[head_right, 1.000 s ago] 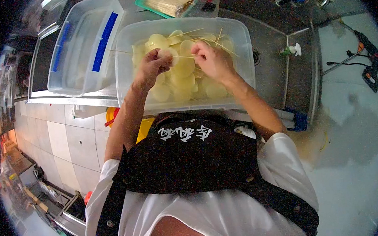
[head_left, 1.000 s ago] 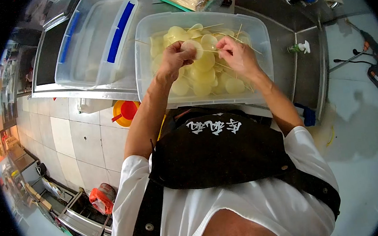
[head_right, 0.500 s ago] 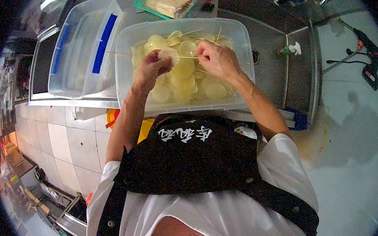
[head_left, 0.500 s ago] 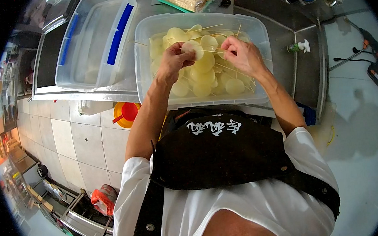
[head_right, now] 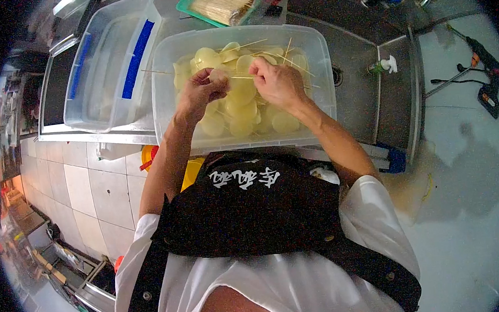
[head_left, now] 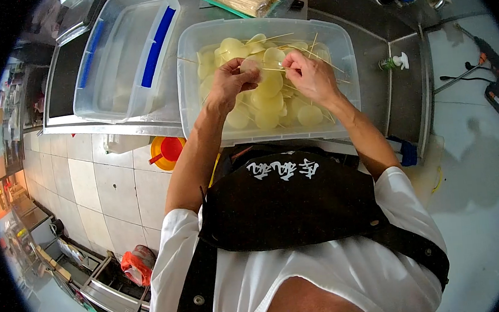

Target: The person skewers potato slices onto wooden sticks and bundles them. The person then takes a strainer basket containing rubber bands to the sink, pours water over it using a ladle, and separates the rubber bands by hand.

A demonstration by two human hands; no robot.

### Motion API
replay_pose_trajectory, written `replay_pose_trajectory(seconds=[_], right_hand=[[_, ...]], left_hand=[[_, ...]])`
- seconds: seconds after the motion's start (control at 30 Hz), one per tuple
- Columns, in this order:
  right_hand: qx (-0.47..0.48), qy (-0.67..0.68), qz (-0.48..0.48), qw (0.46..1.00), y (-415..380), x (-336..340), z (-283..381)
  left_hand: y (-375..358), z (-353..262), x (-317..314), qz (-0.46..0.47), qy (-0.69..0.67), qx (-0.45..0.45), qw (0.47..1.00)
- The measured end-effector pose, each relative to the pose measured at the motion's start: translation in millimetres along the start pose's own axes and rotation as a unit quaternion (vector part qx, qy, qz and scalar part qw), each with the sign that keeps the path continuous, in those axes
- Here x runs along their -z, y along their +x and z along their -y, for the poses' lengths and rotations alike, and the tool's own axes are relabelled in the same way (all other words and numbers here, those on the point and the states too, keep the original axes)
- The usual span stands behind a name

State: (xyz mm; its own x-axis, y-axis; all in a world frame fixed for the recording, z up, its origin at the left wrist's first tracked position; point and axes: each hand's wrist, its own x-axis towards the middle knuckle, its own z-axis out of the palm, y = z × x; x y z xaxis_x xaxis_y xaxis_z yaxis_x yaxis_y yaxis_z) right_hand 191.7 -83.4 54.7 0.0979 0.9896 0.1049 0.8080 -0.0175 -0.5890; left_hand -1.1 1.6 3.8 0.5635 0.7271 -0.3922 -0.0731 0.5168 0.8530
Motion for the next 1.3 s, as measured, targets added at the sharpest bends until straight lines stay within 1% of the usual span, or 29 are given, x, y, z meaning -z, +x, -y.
replay_pose_trajectory(seconds=[0.07, 0.17, 0.27, 0.37, 0.47, 0.57, 0.67, 0.87, 0.97, 1.07, 1.17, 1.27, 1.3], right_hand=[[0.004, 0.011, -0.007, 1.000, 0, -1, -2], [0.012, 0.032, 0.009, 0.999, 1, -1, -6], [-0.007, 0.071, 0.035, 0.997, 2, -1, -11], [-0.004, 0.094, 0.067, 0.993, 3, 0, -14], [-0.017, 0.145, 0.069, 0.987, 3, 2, -15], [-0.038, 0.147, 0.079, 0.985, 4, 9, -12], [-0.016, 0.135, 0.086, 0.987, 6, 8, -16], [-0.034, 0.164, 0.109, 0.980, 7, -2, -13], [-0.019, 0.166, 0.108, 0.980, 9, -11, -18], [-0.005, 0.065, -0.021, 0.998, 7, -16, -19], [0.098, 0.019, -0.118, 0.988, 11, 9, -7], [0.118, 0.027, -0.145, 0.982, 6, 20, -11], [0.053, 0.117, -0.095, 0.987, 2, 25, -12]], left_hand=[[-1, -2, -2, -0.012, -0.019, 0.006, 1.000], [1, 2, 1, 0.004, -0.010, 0.025, 1.000], [-1, 0, 0, -0.001, -0.034, 0.049, 0.998], [-6, -6, -3, 0.033, -0.040, 0.076, 0.996], [-2, -1, -2, 0.012, -0.067, 0.080, 0.994], [3, 7, 5, -0.012, -0.098, 0.049, 0.994], [1, 5, 5, 0.001, -0.120, 0.050, 0.992], [-4, 0, -1, 0.017, -0.079, 0.058, 0.995], [1, 7, 3, 0.039, -0.094, 0.057, 0.993], [4, 11, 9, -0.024, -0.092, 0.058, 0.994], [10, 13, 28, -0.077, -0.161, 0.000, 0.984], [7, 9, 28, -0.208, -0.125, -0.104, 0.964], [10, 11, 32, -0.258, -0.041, -0.149, 0.954]])
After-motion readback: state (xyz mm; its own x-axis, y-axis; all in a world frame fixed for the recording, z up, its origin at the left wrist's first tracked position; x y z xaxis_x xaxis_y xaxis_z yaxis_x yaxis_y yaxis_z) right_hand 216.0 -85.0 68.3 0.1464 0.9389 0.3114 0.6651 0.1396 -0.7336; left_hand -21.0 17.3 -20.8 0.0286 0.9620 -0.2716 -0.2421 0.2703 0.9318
